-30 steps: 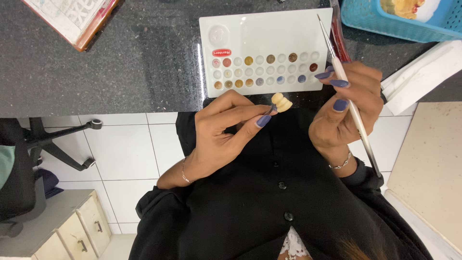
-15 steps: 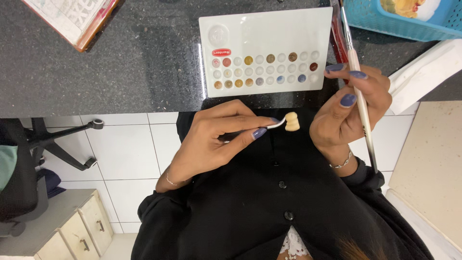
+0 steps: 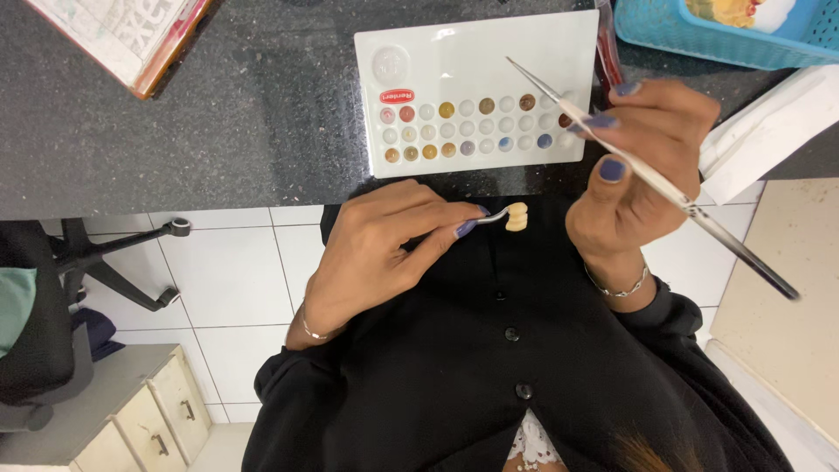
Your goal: The person holds a dental ceramic bridge in one hand and uses a fine brush to apply stain from a ceramic palette onto the teeth, dipping the brush into different palette wells and rotating the prosthesis to reach different surfaces, then holds the bridge with tweezers to continue applying stain.
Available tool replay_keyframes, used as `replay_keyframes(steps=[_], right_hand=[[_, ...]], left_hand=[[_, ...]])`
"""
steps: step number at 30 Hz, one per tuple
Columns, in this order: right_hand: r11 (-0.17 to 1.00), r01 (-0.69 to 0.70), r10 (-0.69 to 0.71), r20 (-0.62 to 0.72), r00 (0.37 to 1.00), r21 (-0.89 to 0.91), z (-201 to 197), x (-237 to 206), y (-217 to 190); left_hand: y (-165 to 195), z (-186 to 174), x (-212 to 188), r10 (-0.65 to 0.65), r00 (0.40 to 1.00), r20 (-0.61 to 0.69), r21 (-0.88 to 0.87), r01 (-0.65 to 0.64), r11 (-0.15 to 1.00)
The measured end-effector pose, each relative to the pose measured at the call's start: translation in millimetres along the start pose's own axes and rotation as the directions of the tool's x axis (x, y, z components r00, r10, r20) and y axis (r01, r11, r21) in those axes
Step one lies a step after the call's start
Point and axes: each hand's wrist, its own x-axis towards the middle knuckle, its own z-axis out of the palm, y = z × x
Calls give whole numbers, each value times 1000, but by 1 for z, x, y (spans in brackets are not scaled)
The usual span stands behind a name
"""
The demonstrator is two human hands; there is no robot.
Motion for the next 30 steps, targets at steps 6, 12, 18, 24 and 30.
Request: replay_keyframes(steps=[6,12,18,24,30], right_hand=[[999,-32,32,-23,999,19,-2,-9,5],[998,6,-7,12,1000,60,-3,-13,12],[1000,-4,3,60,998,15,-3,-13,9],[1000,-8,7,84,996,11,-2,-13,10],[1000,-9,8,56,998,24,-2,-13,9]], left_hand=[[-7,3,3,27,999,-31,46,-26,999],[-8,1,5,54,998,-21,39,-53,998],[-8,-1,6,42,999,-7,22,-42,999],[-9,-1,7,29,1000,-6,15,-29,999],[-10,-1,4,-33,999,-36,-117,28,993]])
